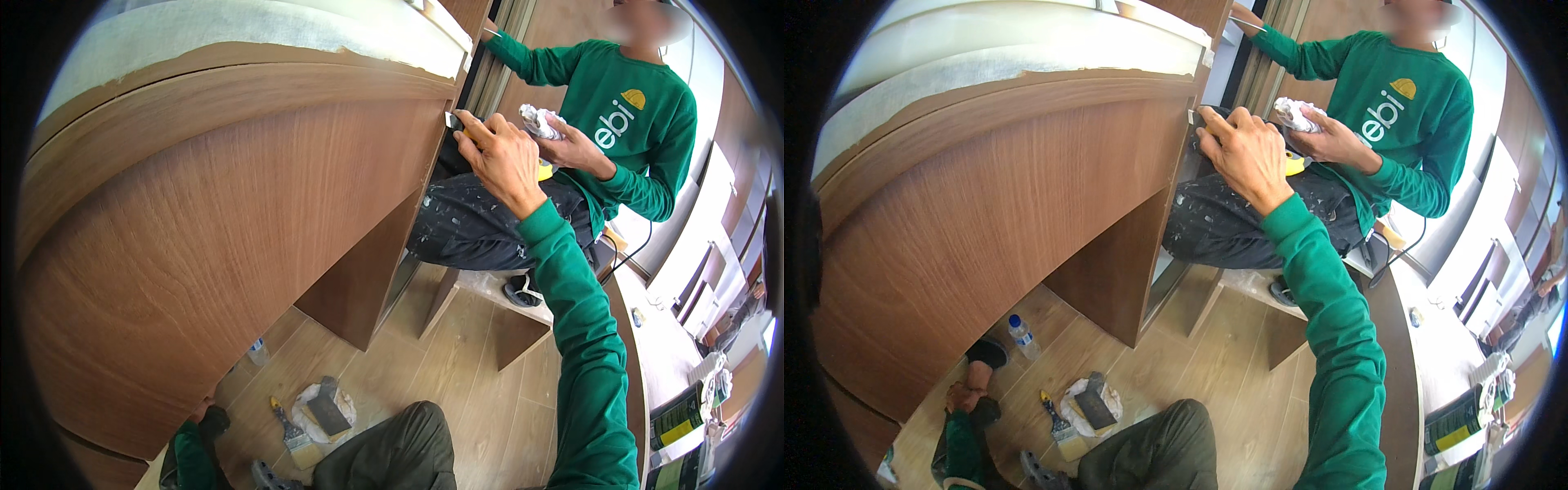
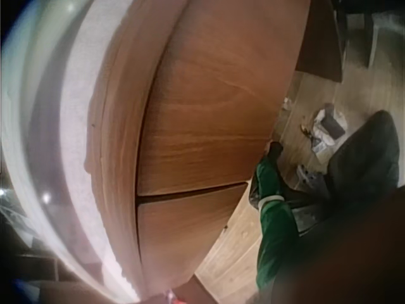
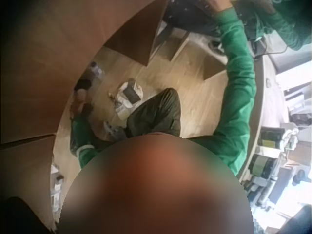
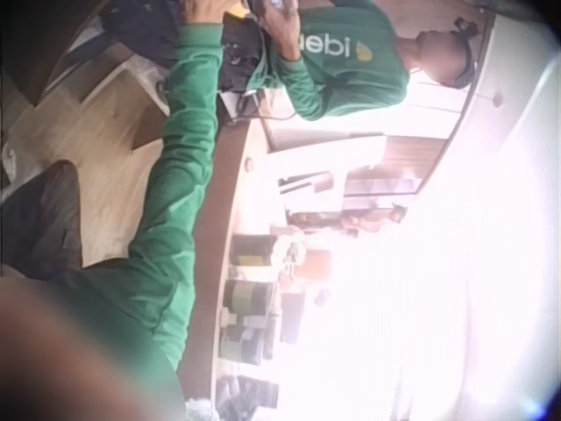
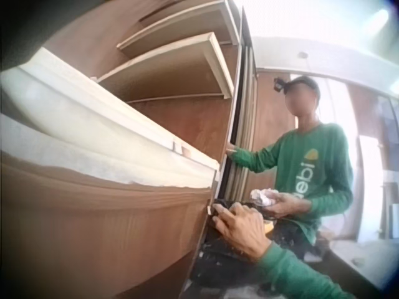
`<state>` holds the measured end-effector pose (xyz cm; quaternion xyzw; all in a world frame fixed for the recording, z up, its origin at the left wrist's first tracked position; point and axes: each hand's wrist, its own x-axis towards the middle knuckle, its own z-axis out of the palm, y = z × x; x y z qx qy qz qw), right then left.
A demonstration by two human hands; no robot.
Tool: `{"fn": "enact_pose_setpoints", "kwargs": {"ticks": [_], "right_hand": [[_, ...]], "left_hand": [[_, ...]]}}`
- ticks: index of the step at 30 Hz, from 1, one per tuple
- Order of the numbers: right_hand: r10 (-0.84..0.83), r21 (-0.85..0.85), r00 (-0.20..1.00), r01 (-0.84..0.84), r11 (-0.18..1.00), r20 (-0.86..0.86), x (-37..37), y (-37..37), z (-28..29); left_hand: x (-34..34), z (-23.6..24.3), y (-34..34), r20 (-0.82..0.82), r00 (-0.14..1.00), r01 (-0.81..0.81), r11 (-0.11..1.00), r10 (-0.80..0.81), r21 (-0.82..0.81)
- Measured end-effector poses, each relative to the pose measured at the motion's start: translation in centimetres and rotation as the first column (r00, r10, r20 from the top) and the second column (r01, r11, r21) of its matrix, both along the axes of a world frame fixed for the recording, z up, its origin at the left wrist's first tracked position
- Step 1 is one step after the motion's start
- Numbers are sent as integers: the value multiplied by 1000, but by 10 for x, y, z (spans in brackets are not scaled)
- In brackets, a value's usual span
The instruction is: The person sits on the floor and uses a utility knife to trim the edges of a wooden cabinet. A coworker applies sealant to the same cabinet while the person continues trimming.
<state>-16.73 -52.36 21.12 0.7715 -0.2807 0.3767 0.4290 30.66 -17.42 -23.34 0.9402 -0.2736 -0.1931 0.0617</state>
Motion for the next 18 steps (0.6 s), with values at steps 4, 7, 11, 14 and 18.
{"fn": "enact_pose_setpoints", "kwargs": {"ticks": [4,7,11,14,18], "right_hand": [[5,-20,1000,-5,1000,14,0,-1,5],[11,-1,1000,-11,1000,22,1,-1,3],[-7,6,1000,6,1000,14,0,3,6],[4,6,1000,-4,1000,10,-1,2,6],[-3,-7,1000,3,1000,-9,-2,-2,9]], "left_hand": [[1,0,-2,-1,1000,5,1000,-5,-1],[2,-1,0,1,1000,0,1000,0,0],[1,-4,0,-3,1000,5,1000,-5,-2],[2,-2,-1,-1,1000,8,1000,-8,-5],[3,0,-2,-6,1000,8,1000,-8,-10]]}}
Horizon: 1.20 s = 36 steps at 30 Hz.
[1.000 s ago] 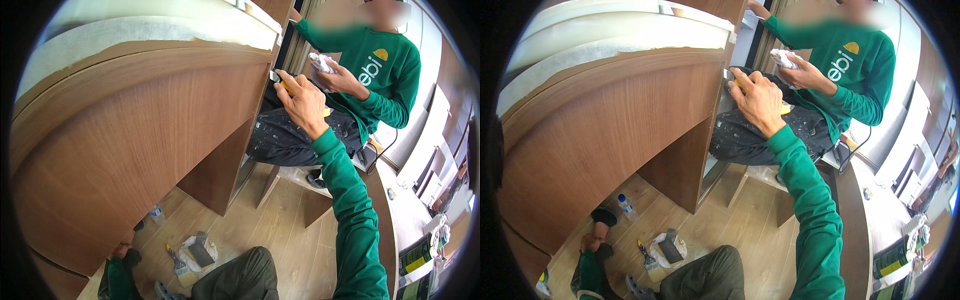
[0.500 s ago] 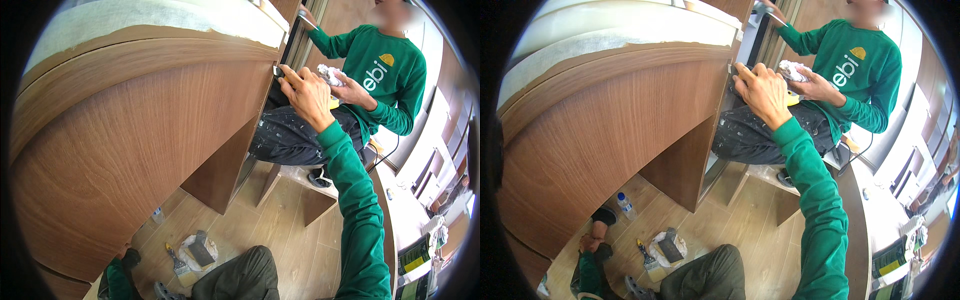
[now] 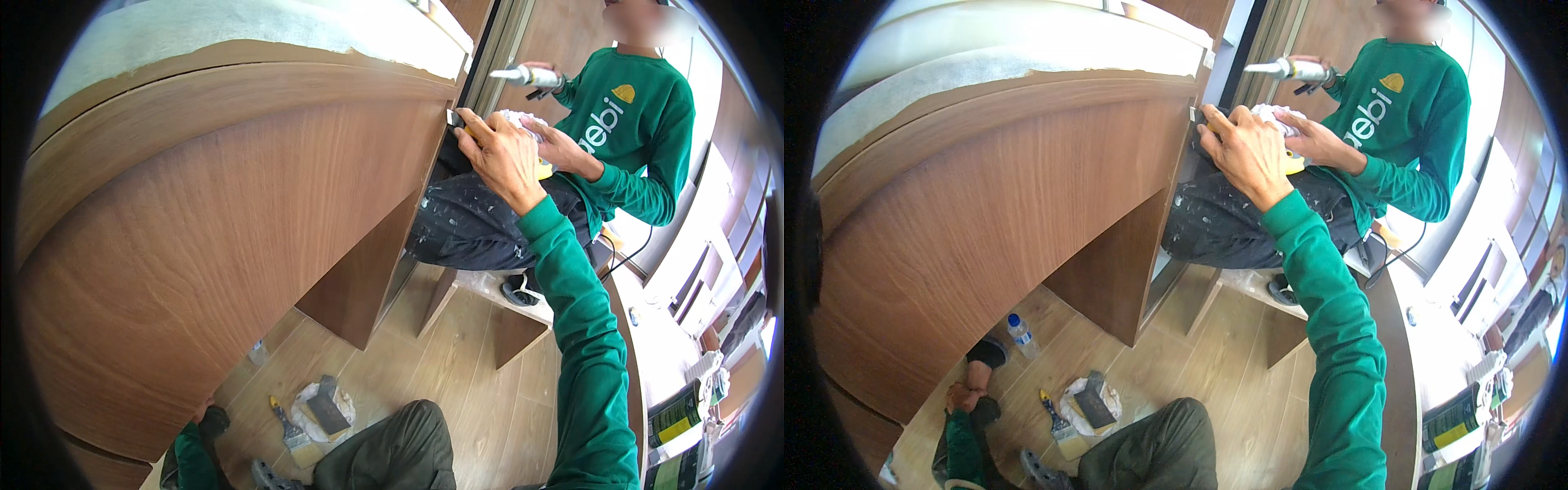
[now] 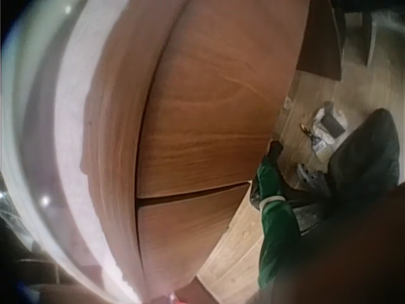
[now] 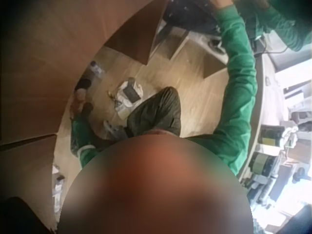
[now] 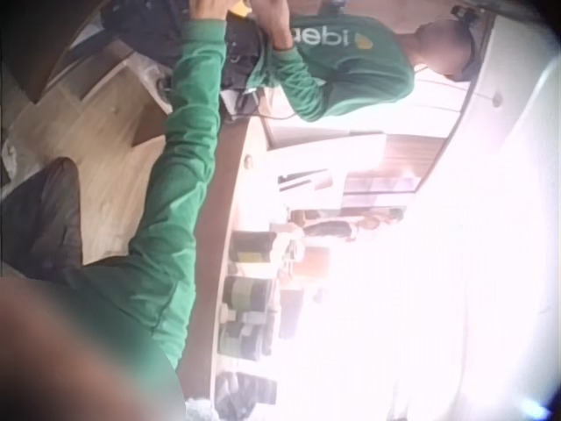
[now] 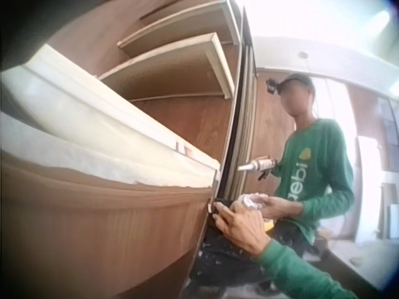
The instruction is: The person sits on the floor and uses a utility knife to trim the edges of a wooden cabinet. A coworker applies sealant to the same cabinet while the person continues trimming.
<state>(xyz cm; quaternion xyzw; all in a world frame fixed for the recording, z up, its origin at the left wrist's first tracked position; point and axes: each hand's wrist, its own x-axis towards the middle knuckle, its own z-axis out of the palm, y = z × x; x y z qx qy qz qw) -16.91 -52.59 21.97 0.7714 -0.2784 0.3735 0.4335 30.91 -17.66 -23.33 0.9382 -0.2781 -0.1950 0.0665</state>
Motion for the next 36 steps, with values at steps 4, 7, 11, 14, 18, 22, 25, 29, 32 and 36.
{"fn": "enact_pose_setpoints", "kwargs": {"ticks": [4,7,11,14,18,22,25,29,32,36], "right_hand": [[12,5,1000,-12,1000,12,1,-5,0],[-19,26,1000,18,999,8,3,-2,-5],[25,-14,999,-24,1000,27,6,-6,-3],[23,-1,1000,-23,1000,-1,3,-11,-8],[-31,-20,1000,31,999,0,6,-9,-5],[-15,8,1000,15,1000,-22,5,-11,-12],[-27,-18,1000,26,999,-9,5,-11,-2],[-15,14,1000,15,1000,-18,8,-11,-13],[-13,-15,1000,13,1000,5,4,-13,-4],[-26,-24,1000,26,999,1,6,-7,-6]], "left_hand": [[0,0,-2,-2,1000,4,1000,-4,5],[0,-2,-3,-4,1000,4,1000,-4,2],[1,-4,-5,-4,1000,7,1000,-7,-1],[2,-5,-7,-4,1000,11,1000,-11,1],[3,-7,-6,-6,1000,4,1000,-4,-2],[6,-7,-5,-11,1000,-1,1000,0,-6],[5,-5,-3,-11,1000,1,1000,-1,-6],[7,-5,-2,-6,1000,-3,1000,3,-1],[7,-6,-6,-8,1000,5,1000,-5,-6],[7,-7,-3,-6,1000,4,1000,-4,-8]]}}
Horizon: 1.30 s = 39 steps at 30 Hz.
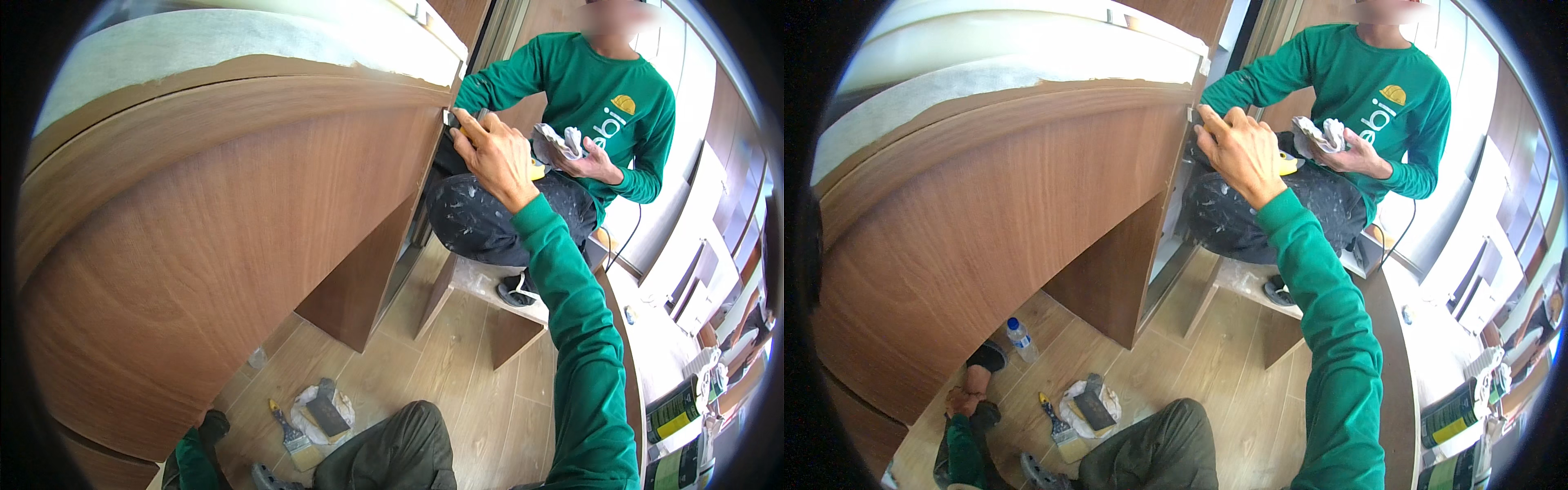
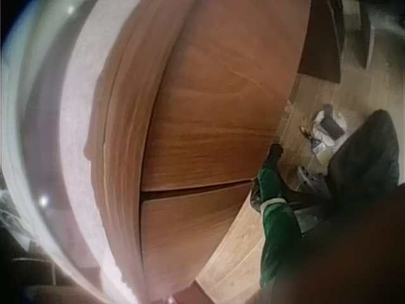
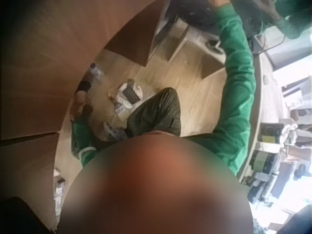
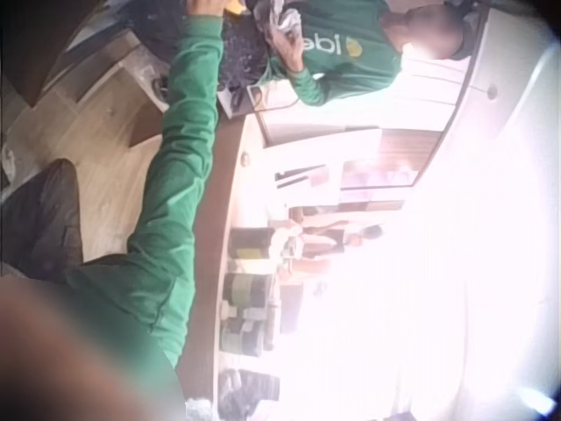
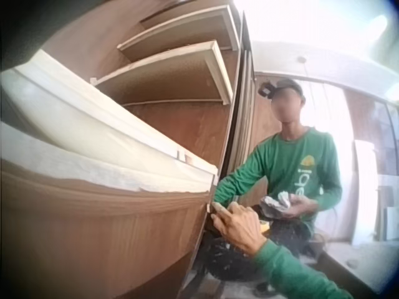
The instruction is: The person sits on the floor and uses a utility knife to trim the edges of a wooden cabinet. A coworker applies sealant to the same cabinet while the person continues trimming.
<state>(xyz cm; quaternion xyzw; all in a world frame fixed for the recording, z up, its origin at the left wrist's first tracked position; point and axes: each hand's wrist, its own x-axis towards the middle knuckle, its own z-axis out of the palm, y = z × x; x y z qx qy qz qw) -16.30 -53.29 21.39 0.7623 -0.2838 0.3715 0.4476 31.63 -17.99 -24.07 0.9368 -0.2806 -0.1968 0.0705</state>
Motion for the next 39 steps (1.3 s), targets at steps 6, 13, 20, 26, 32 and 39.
{"fn": "enact_pose_setpoints", "kwargs": {"ticks": [6,13,20,26,32,39], "right_hand": [[51,-19,999,-51,999,-21,-1,0,2],[31,37,999,-31,999,-12,-1,3,1],[2,32,1000,-1,999,-6,-2,1,3],[30,-25,1000,-30,999,1,0,1,6],[42,12,999,-42,999,4,-3,1,-5],[28,23,999,-29,999,38,0,4,0]], "left_hand": [[0,-1,3,2,1000,5,1000,-5,1],[1,-4,-9,0,1000,23,1000,-23,-10],[1,-3,-22,1,999,37,999,-37,-16],[2,-7,-12,-5,1000,28,999,-28,-15],[2,-6,-5,-7,1000,24,1000,-24,1],[6,-5,-3,-7,1000,14,1000,-14,-3]]}}
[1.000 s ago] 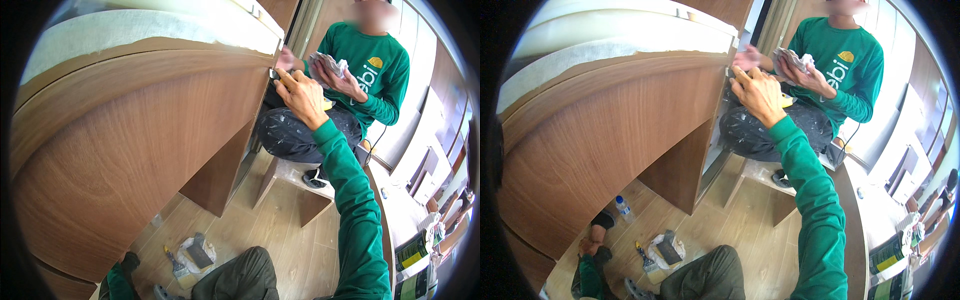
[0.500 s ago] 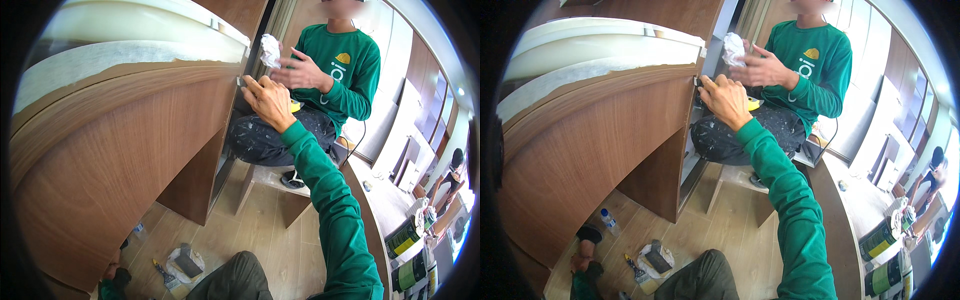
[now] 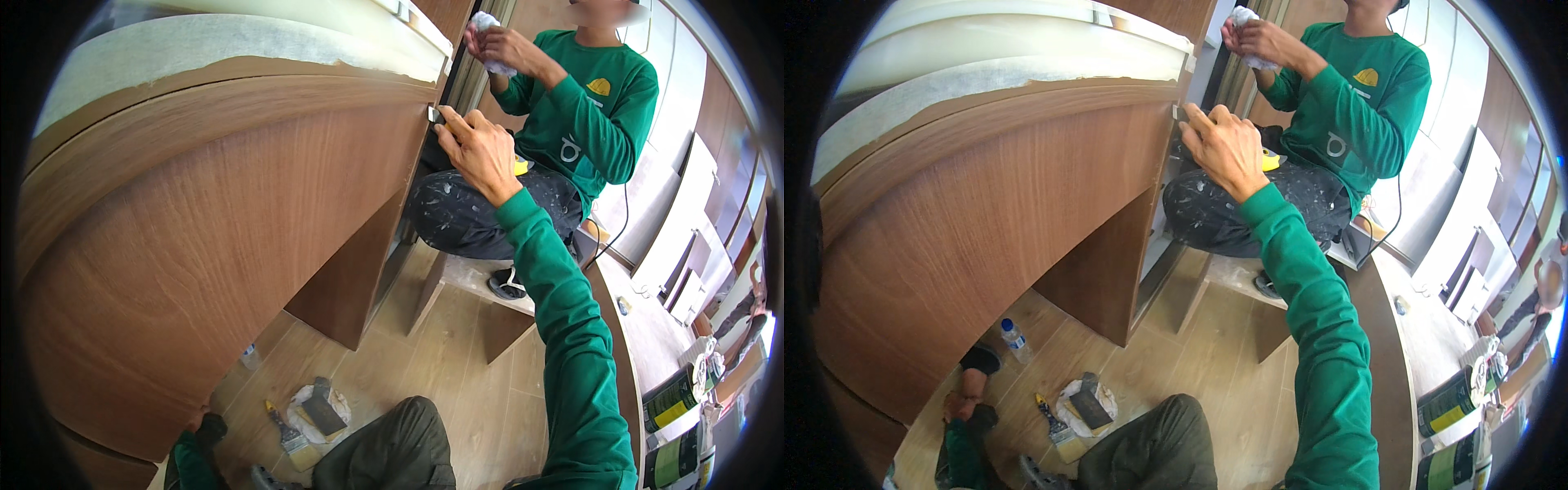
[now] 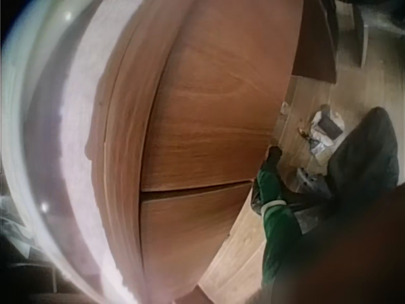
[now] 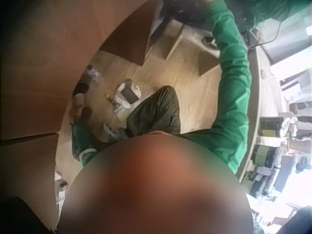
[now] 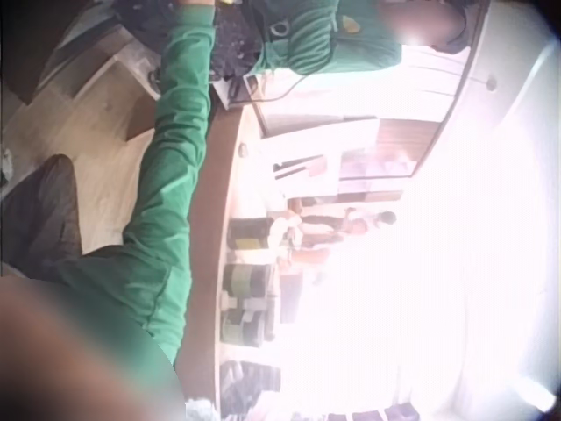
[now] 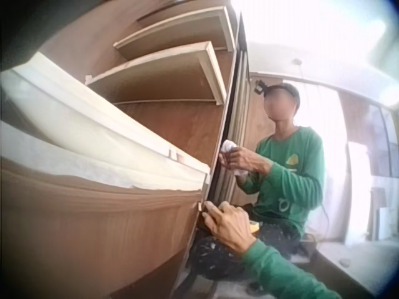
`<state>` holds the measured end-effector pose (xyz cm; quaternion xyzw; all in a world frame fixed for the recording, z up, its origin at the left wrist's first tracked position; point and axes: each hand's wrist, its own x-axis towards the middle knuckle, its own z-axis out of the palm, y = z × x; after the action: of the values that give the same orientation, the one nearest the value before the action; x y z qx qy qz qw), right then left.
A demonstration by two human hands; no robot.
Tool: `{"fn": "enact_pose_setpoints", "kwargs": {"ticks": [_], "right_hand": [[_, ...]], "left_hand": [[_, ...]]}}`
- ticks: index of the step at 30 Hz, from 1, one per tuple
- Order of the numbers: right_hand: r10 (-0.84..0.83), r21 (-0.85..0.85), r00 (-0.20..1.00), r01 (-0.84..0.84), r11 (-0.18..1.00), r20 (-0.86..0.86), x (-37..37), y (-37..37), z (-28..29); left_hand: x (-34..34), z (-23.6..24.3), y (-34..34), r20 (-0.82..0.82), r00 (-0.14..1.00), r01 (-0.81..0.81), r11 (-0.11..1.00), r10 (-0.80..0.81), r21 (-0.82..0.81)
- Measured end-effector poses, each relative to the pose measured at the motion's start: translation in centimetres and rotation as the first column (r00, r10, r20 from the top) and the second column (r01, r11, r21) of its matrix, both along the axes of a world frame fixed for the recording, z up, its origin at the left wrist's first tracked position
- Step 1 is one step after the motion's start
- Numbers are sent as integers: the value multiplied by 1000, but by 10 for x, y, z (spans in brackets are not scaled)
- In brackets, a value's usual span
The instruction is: The person sits on the floor and uses a utility knife to trim the edges of a wooden cabinet. A coworker applies sealant to the same cabinet while the person continues trimming.
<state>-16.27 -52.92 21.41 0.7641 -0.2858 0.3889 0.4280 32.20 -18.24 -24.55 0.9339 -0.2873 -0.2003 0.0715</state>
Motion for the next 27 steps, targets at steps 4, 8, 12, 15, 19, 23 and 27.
{"fn": "enact_pose_setpoints", "kwargs": {"ticks": [4,8,12,15,19,23,27], "right_hand": [[32,-27,999,-33,999,-22,0,-5,2],[37,1,999,-37,999,14,2,-6,1],[27,5,999,-27,1000,-18,-4,-3,-1],[27,-9,1000,-27,1000,6,2,-3,4],[10,-2,1000,-10,1000,-10,1,-1,-1],[15,7,1000,-15,1000,0,0,-3,-2],[-21,11,1000,22,1000,-12,1,0,-3]], "left_hand": [[5,-3,3,-10,1000,-4,1000,4,-3],[11,-4,10,-27,1000,-5,1000,5,-18],[2,9,2,-96,995,16,1000,-15,5],[2,4,6,-44,999,-11,1000,11,5],[3,0,7,-29,999,-22,1000,22,2],[2,0,6,-18,1000,-23,1000,23,0],[3,-1,7,-11,999,-34,999,34,10]]}}
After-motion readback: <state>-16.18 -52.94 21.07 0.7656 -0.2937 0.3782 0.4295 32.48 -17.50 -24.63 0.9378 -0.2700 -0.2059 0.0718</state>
